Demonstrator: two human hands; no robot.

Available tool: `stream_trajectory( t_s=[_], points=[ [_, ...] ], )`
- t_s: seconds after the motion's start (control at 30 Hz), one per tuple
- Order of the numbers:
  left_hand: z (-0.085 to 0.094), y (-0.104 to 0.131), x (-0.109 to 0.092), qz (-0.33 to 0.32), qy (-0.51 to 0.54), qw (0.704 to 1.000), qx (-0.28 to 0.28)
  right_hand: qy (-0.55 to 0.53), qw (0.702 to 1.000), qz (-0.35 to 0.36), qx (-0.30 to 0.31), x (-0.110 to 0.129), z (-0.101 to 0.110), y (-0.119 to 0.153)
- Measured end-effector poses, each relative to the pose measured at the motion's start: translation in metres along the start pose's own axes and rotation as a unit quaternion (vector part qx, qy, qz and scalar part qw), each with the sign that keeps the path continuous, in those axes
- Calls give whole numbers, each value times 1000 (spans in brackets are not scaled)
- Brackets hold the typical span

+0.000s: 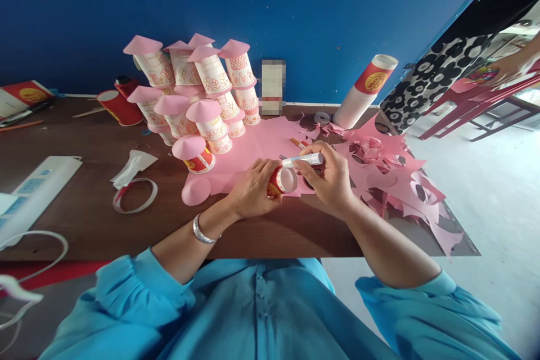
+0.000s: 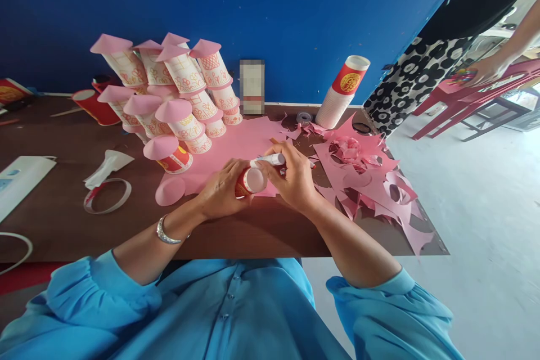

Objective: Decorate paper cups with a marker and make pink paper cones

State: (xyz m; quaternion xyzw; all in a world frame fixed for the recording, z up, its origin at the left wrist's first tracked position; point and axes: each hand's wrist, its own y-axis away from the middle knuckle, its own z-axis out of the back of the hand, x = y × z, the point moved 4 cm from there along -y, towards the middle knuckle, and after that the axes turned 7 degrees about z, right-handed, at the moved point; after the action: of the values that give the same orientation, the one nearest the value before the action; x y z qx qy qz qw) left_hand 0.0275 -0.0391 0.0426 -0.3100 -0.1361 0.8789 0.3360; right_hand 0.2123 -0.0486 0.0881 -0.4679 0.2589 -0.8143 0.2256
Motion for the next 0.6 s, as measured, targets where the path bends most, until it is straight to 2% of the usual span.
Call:
stream_trajectory(
  t_s=[0.17, 0.33, 0.43, 0.6],
  points=[
    [0, -1, 0, 7, 8, 1000, 6, -10, 1000, -9, 3, 0, 2, 1],
    [1, -2, 0, -5, 17, 1000, -3, -22, 998, 35, 49, 9, 0, 1],
    [2, -2, 0, -20, 23, 999, -10, -18, 998, 51, 43, 12, -1, 1],
    [0, -1, -2, -4, 9, 1000, 14, -38, 999, 23, 18, 9, -1, 2]
  ],
)
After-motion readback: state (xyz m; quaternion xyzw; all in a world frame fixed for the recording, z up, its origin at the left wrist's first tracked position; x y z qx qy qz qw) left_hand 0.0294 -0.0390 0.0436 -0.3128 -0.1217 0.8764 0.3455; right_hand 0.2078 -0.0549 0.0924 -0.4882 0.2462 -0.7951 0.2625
